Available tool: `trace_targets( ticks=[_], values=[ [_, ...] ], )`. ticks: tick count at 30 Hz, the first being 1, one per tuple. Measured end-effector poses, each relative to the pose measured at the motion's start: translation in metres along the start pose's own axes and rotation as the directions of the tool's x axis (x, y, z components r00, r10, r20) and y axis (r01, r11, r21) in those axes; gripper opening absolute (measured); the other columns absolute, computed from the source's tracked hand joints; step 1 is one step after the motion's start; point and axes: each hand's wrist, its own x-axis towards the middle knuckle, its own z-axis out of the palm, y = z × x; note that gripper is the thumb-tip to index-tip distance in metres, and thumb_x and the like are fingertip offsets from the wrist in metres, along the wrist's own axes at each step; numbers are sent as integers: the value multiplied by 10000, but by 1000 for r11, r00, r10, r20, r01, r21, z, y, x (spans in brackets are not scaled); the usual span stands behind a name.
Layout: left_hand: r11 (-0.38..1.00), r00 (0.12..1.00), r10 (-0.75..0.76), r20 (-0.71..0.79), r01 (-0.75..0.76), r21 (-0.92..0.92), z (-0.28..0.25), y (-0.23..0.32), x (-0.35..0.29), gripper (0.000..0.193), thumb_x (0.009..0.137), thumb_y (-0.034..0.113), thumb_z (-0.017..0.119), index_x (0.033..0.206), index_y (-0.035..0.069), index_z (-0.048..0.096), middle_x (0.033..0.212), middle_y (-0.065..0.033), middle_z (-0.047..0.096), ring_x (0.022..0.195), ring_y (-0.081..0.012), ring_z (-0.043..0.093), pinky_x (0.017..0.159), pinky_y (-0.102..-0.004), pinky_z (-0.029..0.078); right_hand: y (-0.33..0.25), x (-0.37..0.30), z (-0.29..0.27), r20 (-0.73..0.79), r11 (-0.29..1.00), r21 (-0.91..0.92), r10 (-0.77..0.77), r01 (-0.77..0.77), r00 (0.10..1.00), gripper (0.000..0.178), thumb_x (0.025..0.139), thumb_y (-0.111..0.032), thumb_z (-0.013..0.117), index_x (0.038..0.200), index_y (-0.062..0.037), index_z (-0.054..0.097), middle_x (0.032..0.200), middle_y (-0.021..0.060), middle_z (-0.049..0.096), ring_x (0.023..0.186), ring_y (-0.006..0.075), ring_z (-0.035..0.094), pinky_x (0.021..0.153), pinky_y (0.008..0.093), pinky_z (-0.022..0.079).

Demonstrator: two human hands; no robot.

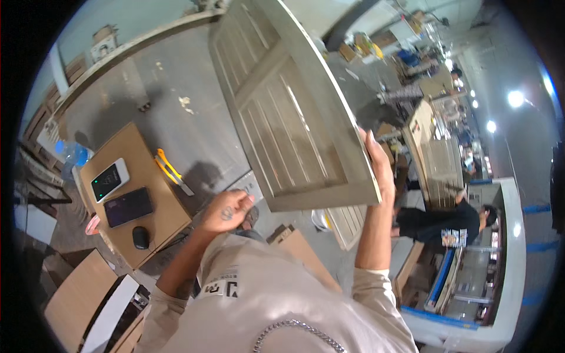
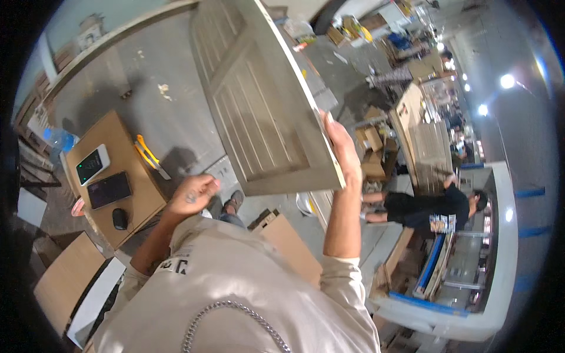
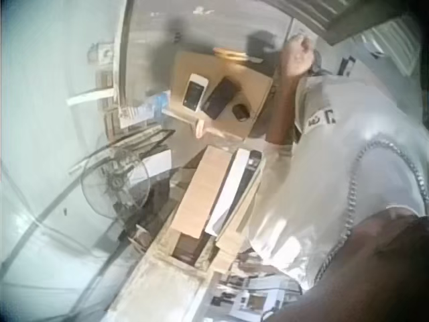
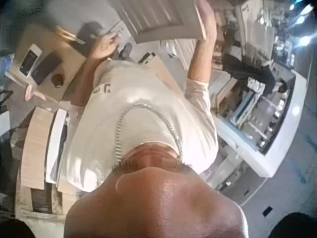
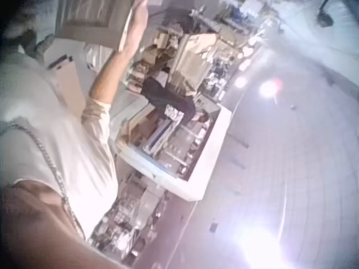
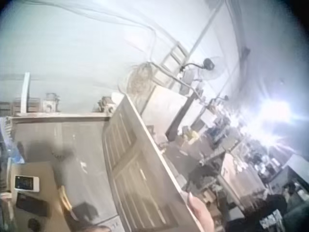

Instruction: The person picks up a louvered wood panel from a work table, turns it over, places it onto a stack on the floor, and repeats the action with several other panels.

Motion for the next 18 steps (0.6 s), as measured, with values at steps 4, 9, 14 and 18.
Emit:
trace_targets(
  ticks=[4,9,14,18],
  values=[
    [979,986,164,42,-157,-130,36,-33,33,273,926,241,548,877,-26,577,730,-160,641,835,-256,681,665,-339,499,-45,7,16,130,948,-318,26,16,991,568,917,-384,574,1302,26,494,1194,87,584,1112,160,508,974,283,365],
    [848,870,-440,-223,322,-421,67,-81,118,607,916,380,513,1307,-69,396,1187,-279,578,1127,-365,567,915,-388,443,-56,9,55,105,695,-710,-56,114,993,587,912,-317,612,1330,54,434,1284,166,531,1201,222,459,1036,308,307],
    [457,920,-385,68,254,-853,75,-151,191,724,912,465,522,1424,7,293,1338,-157,478,1238,-255,453,1046,-432,341,-59,9,66,232,696,-690,-46,198,972,524,928,-239,598,1321,62,424,1266,168,533,1198,219,456,1026,307,319],
    [318,788,-615,13,263,-911,56,-124,198,594,904,488,526,1294,41,484,1248,-125,570,1126,-243,546,910,-402,430,-59,14,60,234,634,-739,-78,229,969,489,923,-260,607,1258,67,466,1174,179,583,1111,217,515,968,314,377]
  ],
)
